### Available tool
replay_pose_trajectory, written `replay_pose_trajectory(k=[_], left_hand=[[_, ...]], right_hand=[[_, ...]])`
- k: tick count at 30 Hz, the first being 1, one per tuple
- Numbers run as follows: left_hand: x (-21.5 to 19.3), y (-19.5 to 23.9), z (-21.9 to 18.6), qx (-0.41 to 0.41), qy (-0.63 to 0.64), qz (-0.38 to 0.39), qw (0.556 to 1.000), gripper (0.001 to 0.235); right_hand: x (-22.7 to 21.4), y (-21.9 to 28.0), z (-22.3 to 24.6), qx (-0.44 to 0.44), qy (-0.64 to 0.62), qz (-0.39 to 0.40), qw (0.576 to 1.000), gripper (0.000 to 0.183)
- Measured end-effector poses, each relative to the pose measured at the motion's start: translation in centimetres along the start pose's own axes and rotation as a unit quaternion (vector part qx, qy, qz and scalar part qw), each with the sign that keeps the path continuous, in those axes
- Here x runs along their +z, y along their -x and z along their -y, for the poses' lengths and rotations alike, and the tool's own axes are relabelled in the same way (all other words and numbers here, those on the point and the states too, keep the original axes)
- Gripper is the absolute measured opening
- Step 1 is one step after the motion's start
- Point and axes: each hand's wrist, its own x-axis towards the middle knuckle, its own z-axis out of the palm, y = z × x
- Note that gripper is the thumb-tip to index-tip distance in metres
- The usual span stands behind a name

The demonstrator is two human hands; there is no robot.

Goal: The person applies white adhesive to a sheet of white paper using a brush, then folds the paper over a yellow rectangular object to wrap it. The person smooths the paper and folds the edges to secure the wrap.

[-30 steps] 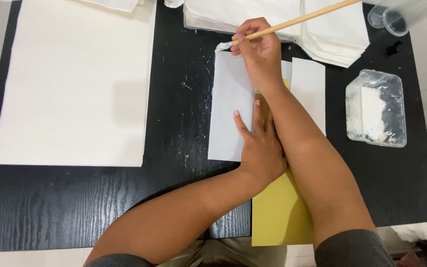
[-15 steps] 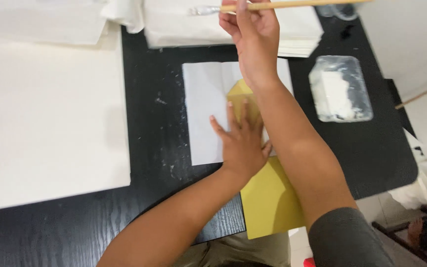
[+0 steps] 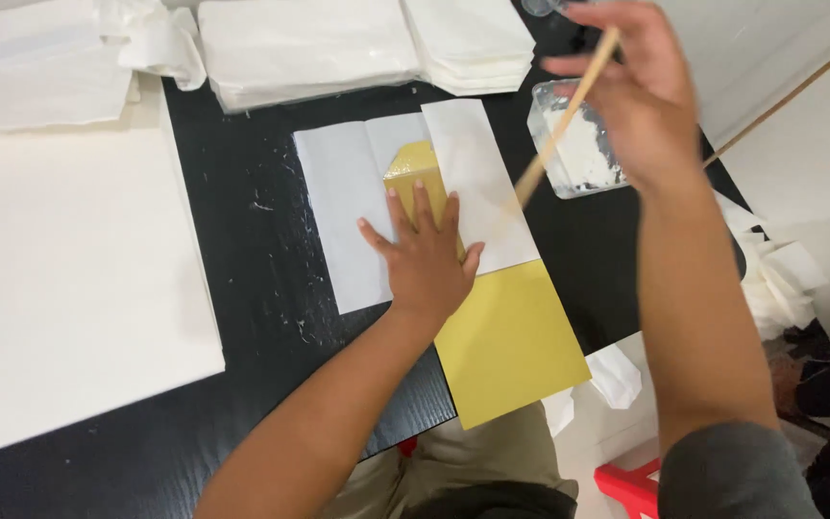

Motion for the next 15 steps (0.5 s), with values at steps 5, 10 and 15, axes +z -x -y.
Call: replay_pose_trajectory(k=[5,10,15], left_hand=[[-0.1,-0.2,0.2,-0.002,0.0,0.0,1.0,0.077],[-0.2,-0.3,0.1,0.003,-0.005,0.025,1.0,0.076],[-0.2,-0.2,0.1,0.01,-0.019,0.018,1.0,0.075]], right_hand=[[-5.8,3.9,-0.1,0.121,-0.149,-0.214,0.958,0.033],[-9.1,4.2,-3.5,0.108,0.036,-0.19,0.975,0.033],[-4.1,1.7,-1.5,0.303,0.333,-0.069,0.89,0.031]])
